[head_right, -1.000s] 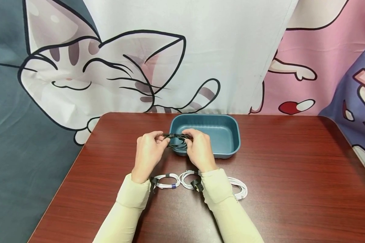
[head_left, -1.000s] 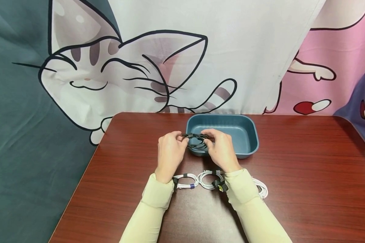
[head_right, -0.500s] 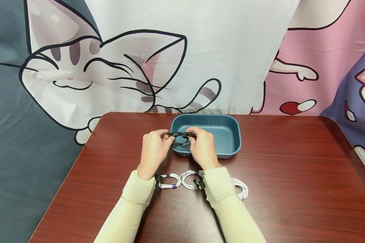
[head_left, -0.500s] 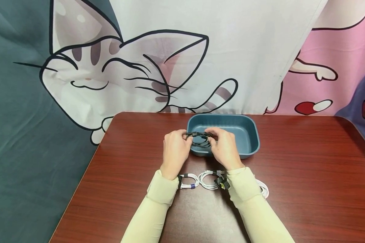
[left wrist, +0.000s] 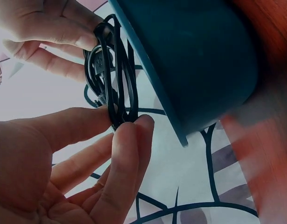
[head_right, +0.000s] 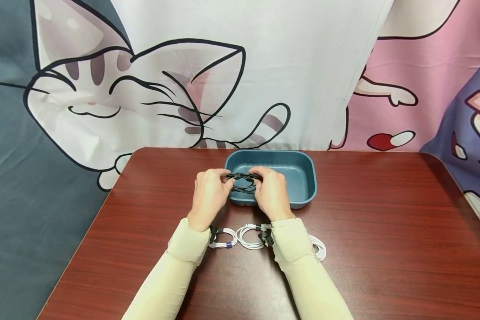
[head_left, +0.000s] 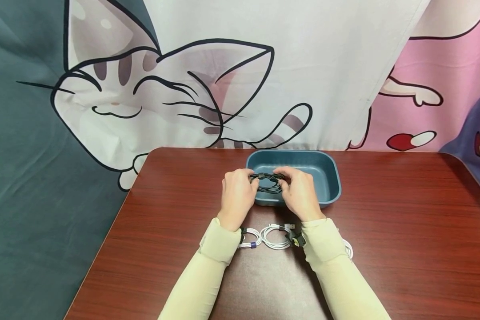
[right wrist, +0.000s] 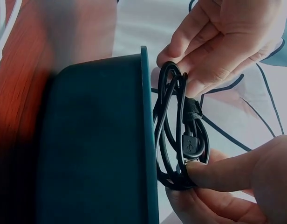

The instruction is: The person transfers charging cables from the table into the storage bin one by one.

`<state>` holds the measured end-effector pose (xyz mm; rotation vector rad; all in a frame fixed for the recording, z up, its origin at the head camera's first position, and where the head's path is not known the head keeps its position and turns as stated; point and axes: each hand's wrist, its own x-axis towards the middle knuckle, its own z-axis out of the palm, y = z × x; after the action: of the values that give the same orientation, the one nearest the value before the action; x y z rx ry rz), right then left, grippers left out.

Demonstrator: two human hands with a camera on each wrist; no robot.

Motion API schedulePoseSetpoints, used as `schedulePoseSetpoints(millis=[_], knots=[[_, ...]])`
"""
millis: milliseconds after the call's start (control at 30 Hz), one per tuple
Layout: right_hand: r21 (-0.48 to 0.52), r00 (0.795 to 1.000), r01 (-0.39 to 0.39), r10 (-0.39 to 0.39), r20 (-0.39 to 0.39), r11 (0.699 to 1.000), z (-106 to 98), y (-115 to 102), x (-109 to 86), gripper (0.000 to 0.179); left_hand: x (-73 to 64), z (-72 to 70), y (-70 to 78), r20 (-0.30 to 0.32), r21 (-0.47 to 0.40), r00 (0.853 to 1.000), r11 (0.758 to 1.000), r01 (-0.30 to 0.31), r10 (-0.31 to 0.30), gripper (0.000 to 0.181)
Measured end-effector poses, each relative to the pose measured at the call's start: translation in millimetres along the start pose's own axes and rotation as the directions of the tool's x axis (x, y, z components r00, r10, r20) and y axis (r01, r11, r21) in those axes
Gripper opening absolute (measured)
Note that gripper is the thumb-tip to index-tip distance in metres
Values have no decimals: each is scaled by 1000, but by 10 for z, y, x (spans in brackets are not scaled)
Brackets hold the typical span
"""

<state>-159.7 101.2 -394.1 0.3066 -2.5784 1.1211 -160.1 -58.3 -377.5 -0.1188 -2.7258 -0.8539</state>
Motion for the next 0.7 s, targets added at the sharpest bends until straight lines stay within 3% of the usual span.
schedulePoseSetpoints(millis=[500, 700], knots=[[-41, 999, -37, 37, 11, 998, 11, 61, 15, 30, 60, 81, 31, 75, 59, 997, 998, 11, -15, 15], [-63, 998, -52, 54, 33, 997, 43, 103, 20, 29, 86, 126, 32, 81, 120, 997, 993, -19, 9, 9]])
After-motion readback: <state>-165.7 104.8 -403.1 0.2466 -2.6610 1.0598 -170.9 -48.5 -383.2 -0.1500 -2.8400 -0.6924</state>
